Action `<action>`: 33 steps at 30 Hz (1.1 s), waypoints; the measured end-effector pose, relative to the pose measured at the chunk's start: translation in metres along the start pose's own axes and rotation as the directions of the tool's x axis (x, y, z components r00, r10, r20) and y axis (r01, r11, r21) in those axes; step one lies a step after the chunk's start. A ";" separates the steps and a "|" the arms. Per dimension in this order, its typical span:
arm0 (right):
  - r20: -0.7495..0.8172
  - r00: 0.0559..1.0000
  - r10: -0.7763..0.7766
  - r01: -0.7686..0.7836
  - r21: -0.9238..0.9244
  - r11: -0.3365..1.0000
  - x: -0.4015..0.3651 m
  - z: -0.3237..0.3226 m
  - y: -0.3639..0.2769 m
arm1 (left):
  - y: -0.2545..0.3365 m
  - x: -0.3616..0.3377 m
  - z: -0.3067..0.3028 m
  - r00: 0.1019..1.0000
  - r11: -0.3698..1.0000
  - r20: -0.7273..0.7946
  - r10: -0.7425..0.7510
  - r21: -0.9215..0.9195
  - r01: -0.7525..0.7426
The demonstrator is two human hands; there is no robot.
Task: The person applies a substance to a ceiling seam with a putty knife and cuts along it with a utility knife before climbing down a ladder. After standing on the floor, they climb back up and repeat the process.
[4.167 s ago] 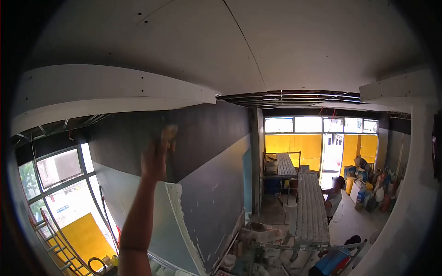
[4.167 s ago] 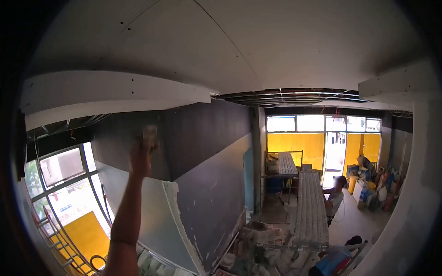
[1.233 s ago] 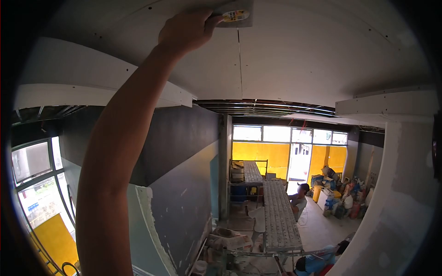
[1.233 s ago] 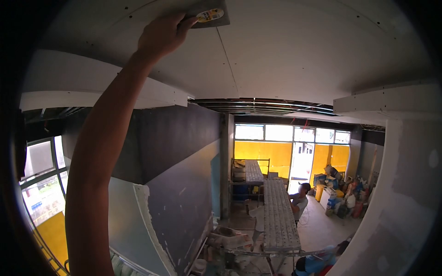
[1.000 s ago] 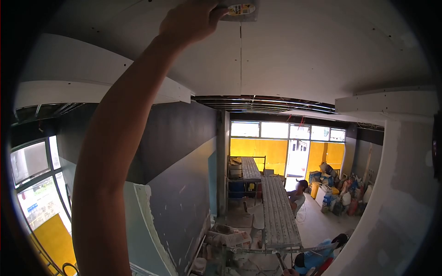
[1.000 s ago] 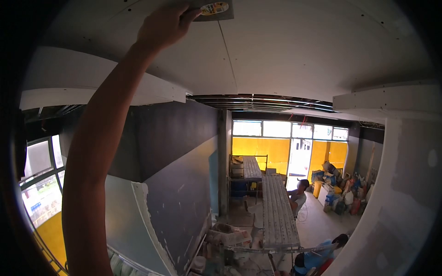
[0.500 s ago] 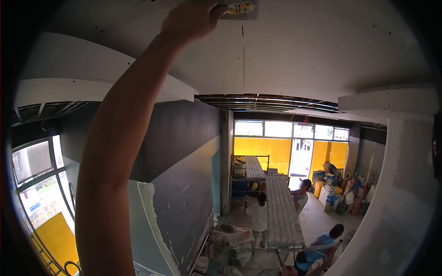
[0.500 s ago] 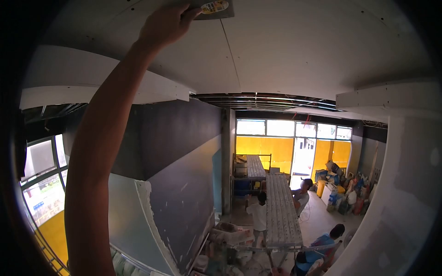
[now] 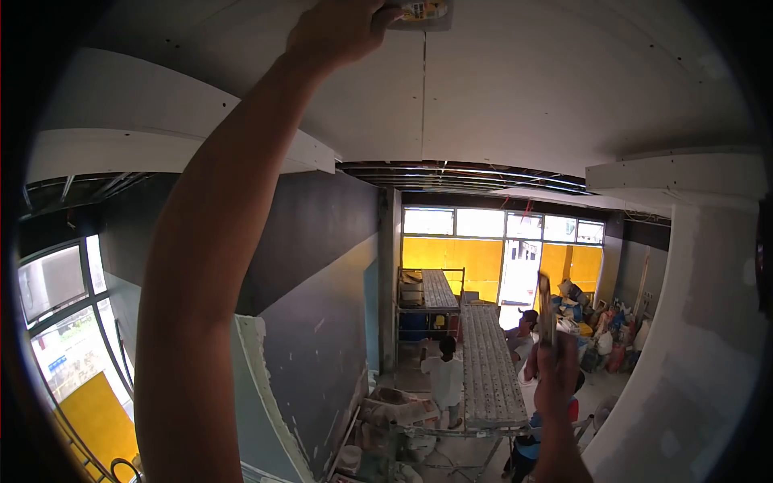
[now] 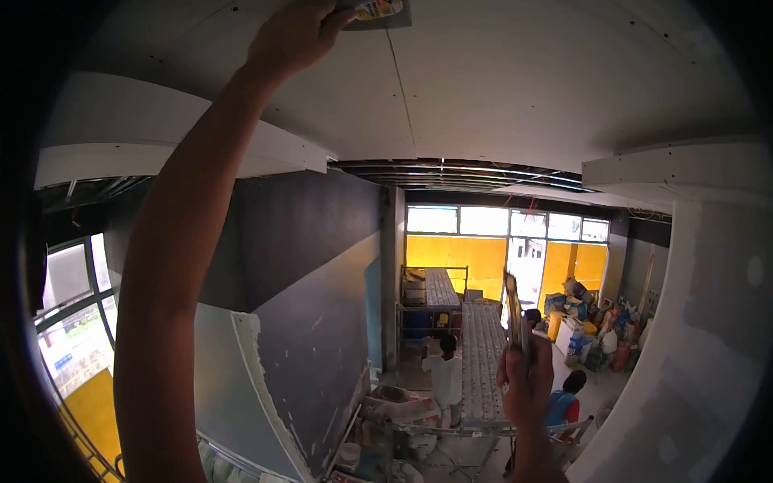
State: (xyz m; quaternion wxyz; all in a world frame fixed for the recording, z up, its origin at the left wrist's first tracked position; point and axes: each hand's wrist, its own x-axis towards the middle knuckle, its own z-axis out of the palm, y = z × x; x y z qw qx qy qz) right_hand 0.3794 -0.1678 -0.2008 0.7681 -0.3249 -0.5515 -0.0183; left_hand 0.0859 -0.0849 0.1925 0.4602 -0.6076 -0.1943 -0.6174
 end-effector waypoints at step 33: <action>0.033 0.536 -0.844 0.765 -0.443 0.468 0.247 0.143 -0.148 | -0.003 0.003 0.005 0.999 0.999 0.042 -0.030 0.033 0.029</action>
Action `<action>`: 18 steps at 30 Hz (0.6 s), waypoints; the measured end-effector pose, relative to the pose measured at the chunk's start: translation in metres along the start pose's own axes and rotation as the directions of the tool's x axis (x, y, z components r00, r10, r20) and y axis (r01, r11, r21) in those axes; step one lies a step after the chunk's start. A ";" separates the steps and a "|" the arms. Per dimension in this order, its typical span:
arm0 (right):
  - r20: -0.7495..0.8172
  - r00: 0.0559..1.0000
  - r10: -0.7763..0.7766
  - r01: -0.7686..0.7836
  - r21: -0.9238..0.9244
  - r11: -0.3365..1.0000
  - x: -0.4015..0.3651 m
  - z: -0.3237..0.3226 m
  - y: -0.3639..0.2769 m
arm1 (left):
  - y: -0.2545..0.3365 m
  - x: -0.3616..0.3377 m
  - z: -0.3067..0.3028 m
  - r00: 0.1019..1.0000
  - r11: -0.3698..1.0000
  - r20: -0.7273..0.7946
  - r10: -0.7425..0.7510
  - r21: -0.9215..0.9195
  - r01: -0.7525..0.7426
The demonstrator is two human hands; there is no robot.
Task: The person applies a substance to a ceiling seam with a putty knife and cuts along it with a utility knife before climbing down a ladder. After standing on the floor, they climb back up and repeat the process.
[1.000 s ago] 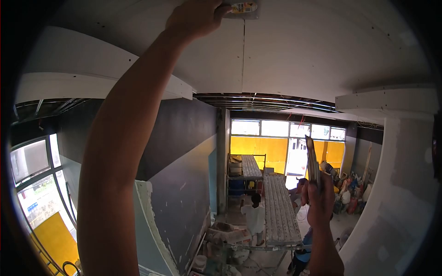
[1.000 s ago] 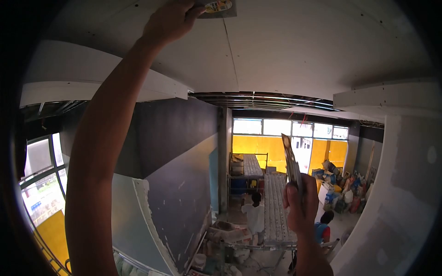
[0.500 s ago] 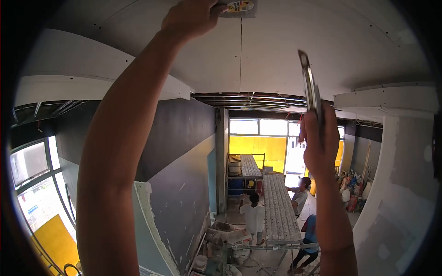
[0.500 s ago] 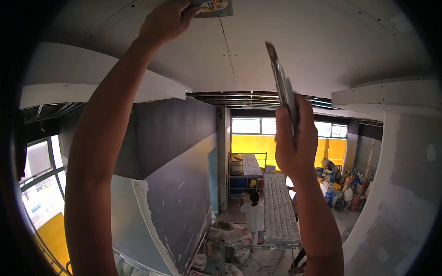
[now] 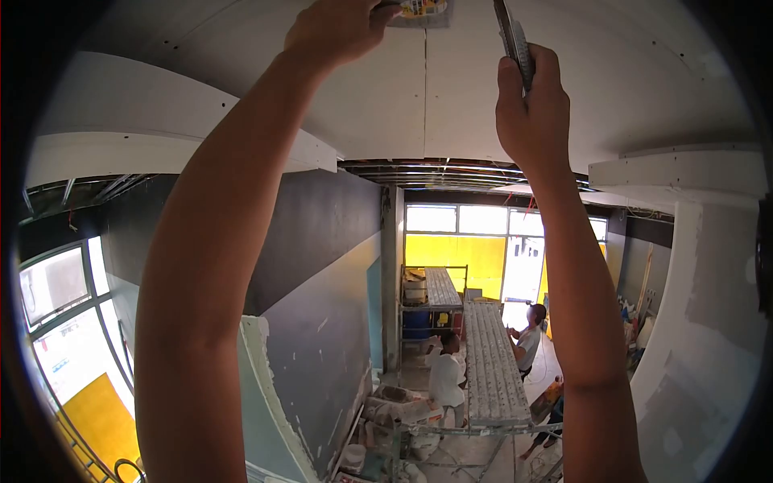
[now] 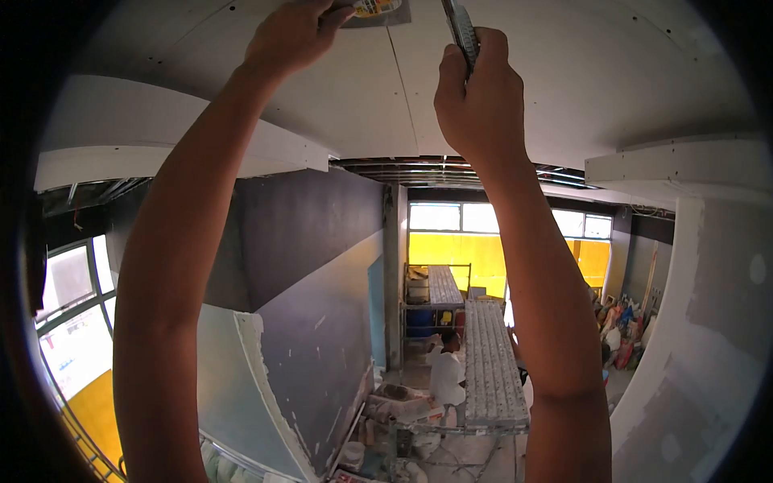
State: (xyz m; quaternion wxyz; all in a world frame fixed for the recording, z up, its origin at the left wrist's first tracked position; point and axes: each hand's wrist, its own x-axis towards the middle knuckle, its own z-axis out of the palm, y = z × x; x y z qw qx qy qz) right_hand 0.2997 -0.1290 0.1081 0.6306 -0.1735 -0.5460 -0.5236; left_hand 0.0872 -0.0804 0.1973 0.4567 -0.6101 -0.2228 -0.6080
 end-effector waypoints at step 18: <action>-0.029 0.999 0.033 -0.032 0.012 0.999 0.002 0.035 0.004 | 0.005 -0.001 -0.004 0.998 0.998 0.028 -0.057 0.027 0.056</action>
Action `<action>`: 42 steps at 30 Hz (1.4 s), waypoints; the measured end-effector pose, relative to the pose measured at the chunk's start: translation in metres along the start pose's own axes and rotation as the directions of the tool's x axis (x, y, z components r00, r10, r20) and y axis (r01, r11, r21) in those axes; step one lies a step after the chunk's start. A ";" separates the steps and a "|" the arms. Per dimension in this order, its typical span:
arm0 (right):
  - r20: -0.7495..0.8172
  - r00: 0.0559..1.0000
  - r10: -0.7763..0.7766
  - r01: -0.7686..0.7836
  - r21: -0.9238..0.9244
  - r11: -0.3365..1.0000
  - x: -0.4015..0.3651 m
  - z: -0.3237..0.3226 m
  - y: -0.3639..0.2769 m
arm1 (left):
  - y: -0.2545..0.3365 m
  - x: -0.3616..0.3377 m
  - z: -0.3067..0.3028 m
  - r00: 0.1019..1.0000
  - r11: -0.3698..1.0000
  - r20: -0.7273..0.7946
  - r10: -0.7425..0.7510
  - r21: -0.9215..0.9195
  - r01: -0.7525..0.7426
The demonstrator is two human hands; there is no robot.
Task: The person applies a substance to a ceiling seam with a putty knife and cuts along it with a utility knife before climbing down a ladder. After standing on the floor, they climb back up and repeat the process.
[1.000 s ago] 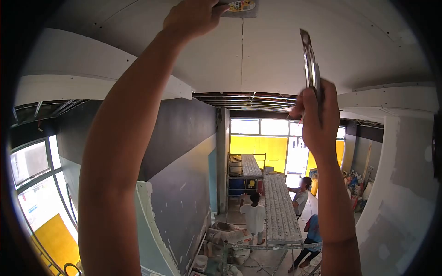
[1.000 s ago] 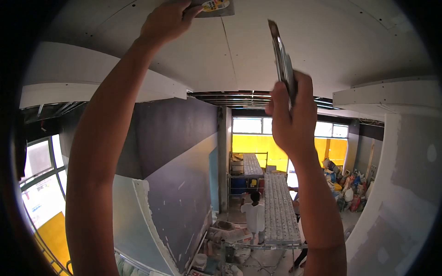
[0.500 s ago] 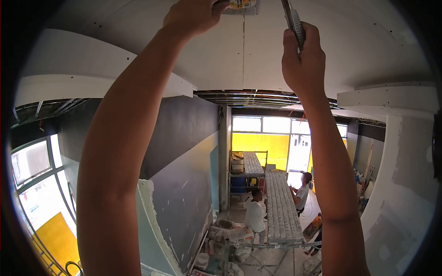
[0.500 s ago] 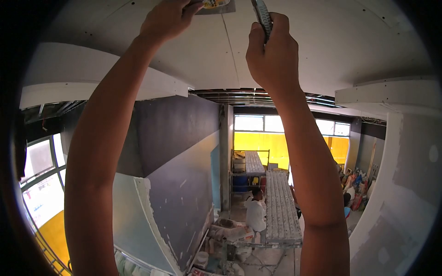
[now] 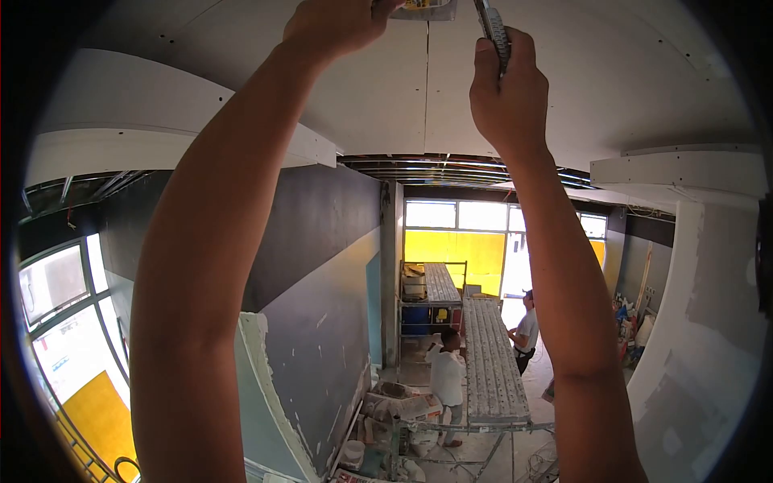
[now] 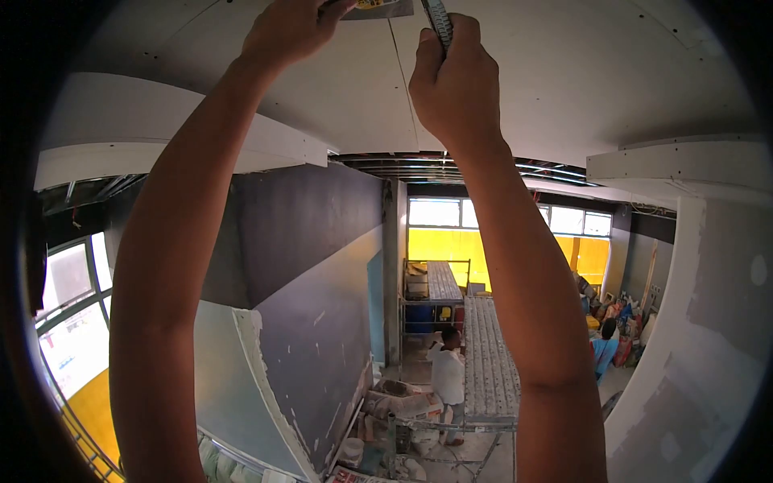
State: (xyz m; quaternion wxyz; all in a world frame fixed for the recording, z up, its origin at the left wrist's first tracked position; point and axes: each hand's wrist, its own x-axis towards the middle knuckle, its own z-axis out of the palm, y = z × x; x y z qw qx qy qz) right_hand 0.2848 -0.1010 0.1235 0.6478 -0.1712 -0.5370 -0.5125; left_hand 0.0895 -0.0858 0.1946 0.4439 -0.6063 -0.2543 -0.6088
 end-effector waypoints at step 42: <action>0.037 0.997 0.068 -0.065 -0.089 0.994 -0.039 0.069 0.058 | 0.000 -0.005 0.009 0.997 1.000 -0.073 0.030 -0.006 -0.031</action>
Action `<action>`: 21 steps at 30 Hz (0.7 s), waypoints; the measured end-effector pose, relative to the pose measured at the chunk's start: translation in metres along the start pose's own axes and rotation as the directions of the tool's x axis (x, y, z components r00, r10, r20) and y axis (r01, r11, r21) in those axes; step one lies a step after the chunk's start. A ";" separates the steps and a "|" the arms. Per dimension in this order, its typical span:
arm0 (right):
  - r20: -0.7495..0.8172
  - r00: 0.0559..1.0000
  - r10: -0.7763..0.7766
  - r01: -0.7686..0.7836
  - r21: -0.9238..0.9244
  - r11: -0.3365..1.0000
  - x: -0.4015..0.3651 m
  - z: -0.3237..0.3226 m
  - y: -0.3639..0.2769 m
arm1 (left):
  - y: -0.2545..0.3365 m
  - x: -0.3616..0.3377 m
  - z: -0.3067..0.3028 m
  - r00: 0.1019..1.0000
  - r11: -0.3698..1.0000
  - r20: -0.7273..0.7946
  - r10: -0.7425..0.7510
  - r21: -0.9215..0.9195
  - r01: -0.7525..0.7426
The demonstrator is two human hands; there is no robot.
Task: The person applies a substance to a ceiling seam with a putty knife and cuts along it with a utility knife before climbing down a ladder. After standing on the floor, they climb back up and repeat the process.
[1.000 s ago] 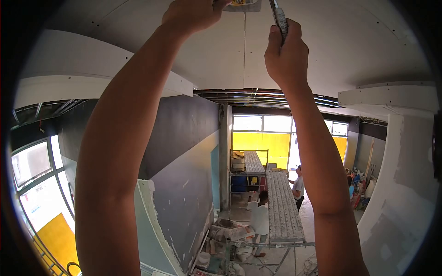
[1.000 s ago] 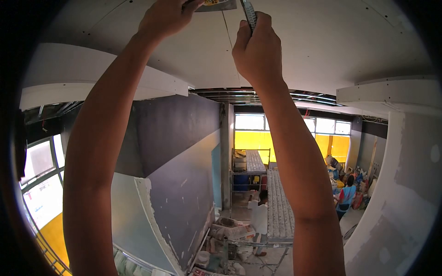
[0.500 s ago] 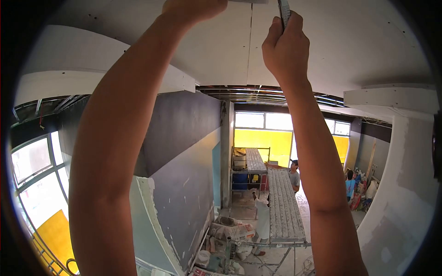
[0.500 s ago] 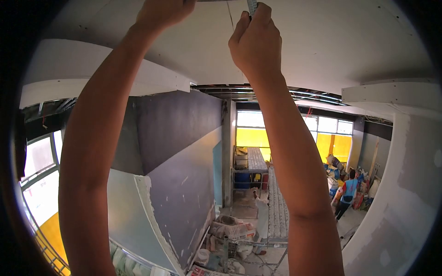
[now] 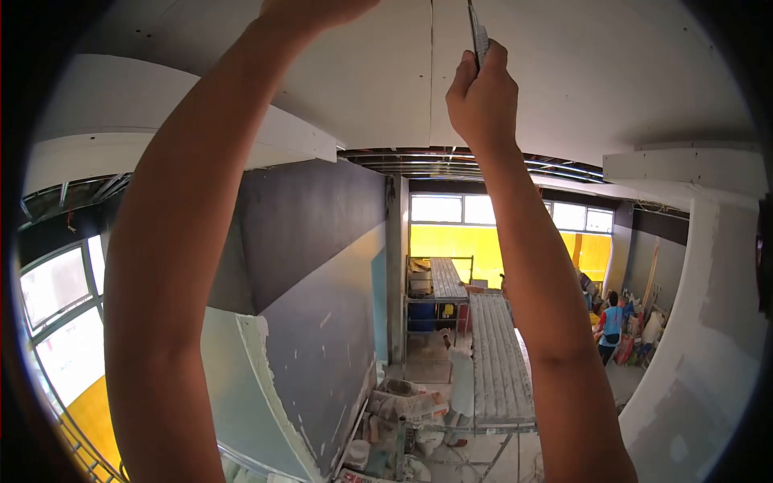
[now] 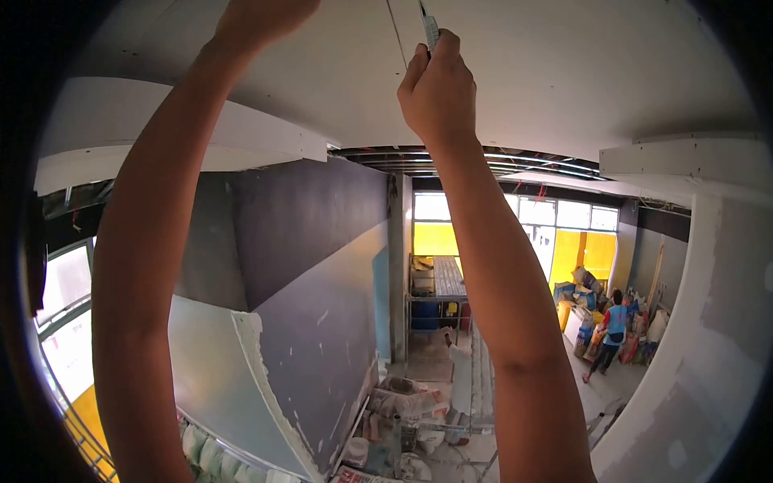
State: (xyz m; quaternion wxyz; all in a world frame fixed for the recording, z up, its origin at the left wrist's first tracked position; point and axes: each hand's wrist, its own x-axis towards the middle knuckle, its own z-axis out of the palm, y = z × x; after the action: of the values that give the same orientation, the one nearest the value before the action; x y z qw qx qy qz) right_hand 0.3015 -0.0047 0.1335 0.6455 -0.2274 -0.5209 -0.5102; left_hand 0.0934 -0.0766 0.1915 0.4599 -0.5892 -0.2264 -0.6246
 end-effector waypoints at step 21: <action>-0.102 0.995 0.023 0.004 0.259 0.966 0.010 -0.025 -0.027 | 0.001 0.006 -0.003 1.000 0.999 0.006 -0.027 0.023 0.027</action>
State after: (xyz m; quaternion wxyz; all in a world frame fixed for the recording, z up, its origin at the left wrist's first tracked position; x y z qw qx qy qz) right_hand 0.2883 -0.0397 0.1269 0.6983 -0.1168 -0.5476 -0.4460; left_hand 0.0934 -0.0811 0.1969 0.4574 -0.5826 -0.2428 -0.6264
